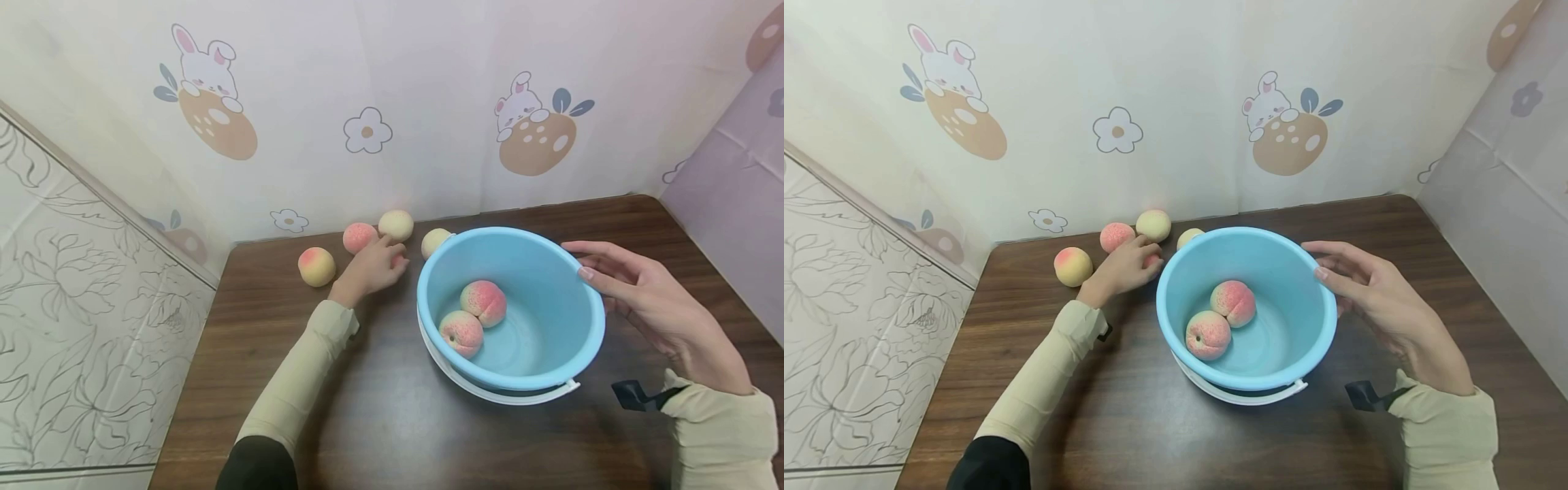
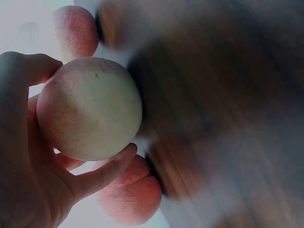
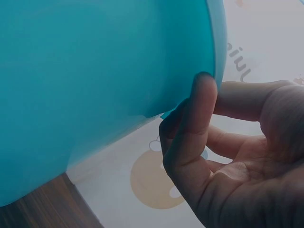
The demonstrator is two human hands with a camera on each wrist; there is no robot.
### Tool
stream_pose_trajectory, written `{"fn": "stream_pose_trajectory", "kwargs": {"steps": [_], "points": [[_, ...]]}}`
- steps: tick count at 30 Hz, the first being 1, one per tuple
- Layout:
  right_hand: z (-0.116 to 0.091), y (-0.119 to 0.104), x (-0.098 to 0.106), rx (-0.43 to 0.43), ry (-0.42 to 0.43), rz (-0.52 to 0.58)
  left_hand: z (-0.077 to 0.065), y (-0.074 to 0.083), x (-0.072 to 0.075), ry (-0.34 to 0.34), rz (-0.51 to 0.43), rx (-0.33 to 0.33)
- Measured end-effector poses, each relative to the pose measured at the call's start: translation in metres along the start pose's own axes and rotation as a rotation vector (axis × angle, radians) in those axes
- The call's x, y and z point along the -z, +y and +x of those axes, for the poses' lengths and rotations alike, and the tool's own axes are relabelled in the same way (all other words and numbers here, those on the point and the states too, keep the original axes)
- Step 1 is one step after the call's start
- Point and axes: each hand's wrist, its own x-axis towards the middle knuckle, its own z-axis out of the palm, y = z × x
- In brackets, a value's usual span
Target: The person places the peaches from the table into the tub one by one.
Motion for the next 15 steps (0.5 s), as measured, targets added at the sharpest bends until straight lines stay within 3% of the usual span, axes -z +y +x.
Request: {"fn": "stream_pose_trajectory", "kwargs": {"steps": [7,15], "points": [[0.0005,0.0001,0.0002,0.008,-0.011,0.007,-0.0021,-0.0006,-0.0013,-0.019,-0.073,0.004],[0.0000,-0.0014,0.0008,-0.007,-0.012,0.019,-0.0031,0.0004,-0.0010,-0.027,-0.088,0.013]]}}
